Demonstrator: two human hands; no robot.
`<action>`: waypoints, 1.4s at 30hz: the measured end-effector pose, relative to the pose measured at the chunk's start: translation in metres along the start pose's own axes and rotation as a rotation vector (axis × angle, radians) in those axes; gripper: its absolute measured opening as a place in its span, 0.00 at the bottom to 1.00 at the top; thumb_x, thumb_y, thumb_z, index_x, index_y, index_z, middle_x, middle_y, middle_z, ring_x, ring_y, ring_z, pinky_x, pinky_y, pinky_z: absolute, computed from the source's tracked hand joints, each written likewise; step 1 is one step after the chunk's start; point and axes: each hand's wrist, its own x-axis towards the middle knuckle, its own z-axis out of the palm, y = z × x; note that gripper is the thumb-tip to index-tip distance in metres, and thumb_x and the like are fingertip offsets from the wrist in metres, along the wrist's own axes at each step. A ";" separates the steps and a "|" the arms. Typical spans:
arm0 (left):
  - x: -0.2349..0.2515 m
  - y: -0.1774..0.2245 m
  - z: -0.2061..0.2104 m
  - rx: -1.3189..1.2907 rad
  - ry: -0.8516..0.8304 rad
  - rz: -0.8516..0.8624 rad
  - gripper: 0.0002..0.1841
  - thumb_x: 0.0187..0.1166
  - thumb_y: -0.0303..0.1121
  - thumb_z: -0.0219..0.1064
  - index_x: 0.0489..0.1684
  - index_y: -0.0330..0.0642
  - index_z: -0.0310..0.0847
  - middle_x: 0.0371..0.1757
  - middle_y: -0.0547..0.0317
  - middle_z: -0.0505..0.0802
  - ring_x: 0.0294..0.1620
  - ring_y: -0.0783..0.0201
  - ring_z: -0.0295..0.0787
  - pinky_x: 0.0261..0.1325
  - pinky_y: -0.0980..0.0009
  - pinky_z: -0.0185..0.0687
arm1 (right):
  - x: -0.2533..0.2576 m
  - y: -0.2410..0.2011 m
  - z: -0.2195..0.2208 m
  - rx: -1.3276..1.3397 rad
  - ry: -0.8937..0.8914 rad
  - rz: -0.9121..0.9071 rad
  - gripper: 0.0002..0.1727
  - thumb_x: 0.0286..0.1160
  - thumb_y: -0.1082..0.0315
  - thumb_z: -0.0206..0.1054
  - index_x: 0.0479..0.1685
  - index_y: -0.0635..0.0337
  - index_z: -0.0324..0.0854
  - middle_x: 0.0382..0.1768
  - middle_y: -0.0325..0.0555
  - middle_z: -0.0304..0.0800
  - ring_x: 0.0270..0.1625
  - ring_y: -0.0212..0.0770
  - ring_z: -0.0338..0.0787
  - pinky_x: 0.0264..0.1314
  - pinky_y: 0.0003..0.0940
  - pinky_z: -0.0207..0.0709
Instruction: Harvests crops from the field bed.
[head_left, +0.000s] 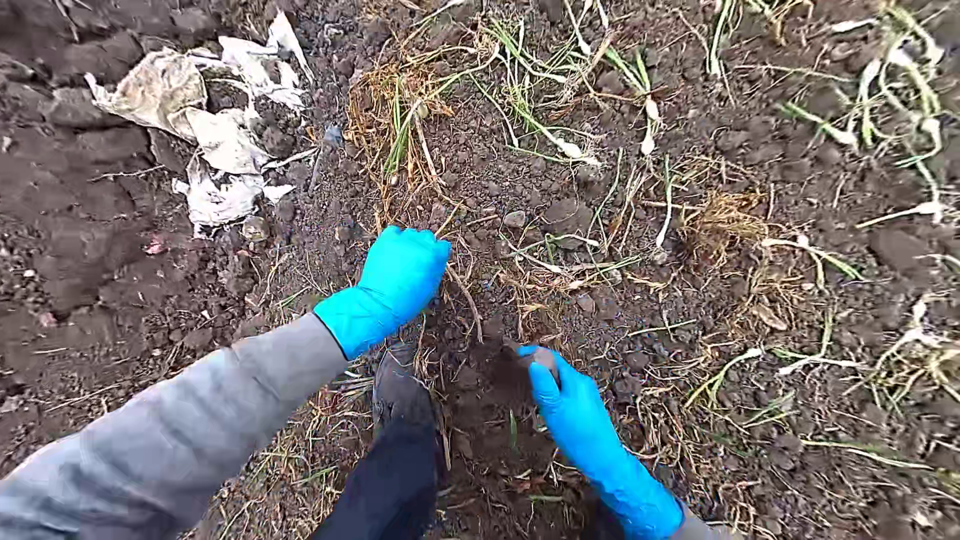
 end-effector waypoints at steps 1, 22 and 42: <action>0.025 0.015 -0.002 -0.033 0.018 0.041 0.14 0.87 0.32 0.60 0.57 0.40 0.92 0.52 0.41 0.95 0.56 0.40 0.93 0.62 0.40 0.81 | 0.000 -0.009 -0.011 0.082 0.034 -0.019 0.31 0.81 0.33 0.54 0.57 0.47 0.89 0.18 0.29 0.80 0.18 0.27 0.78 0.22 0.30 0.75; -0.059 -0.009 -0.014 -0.193 0.187 -0.120 0.10 0.79 0.35 0.70 0.47 0.54 0.99 0.44 0.55 0.97 0.53 0.53 0.92 0.72 0.40 0.70 | 0.056 -0.146 -0.079 0.403 0.216 -0.558 0.18 0.95 0.57 0.47 0.51 0.57 0.80 0.22 0.31 0.82 0.14 0.25 0.74 0.12 0.22 0.72; 0.102 0.143 0.033 -0.154 -0.476 -0.149 0.30 0.89 0.57 0.55 0.37 0.37 0.90 0.48 0.42 0.92 0.55 0.41 0.90 0.56 0.38 0.82 | -0.032 0.001 -0.114 0.285 0.138 -0.122 0.27 0.81 0.33 0.58 0.60 0.40 0.89 0.16 0.26 0.77 0.13 0.26 0.71 0.14 0.25 0.68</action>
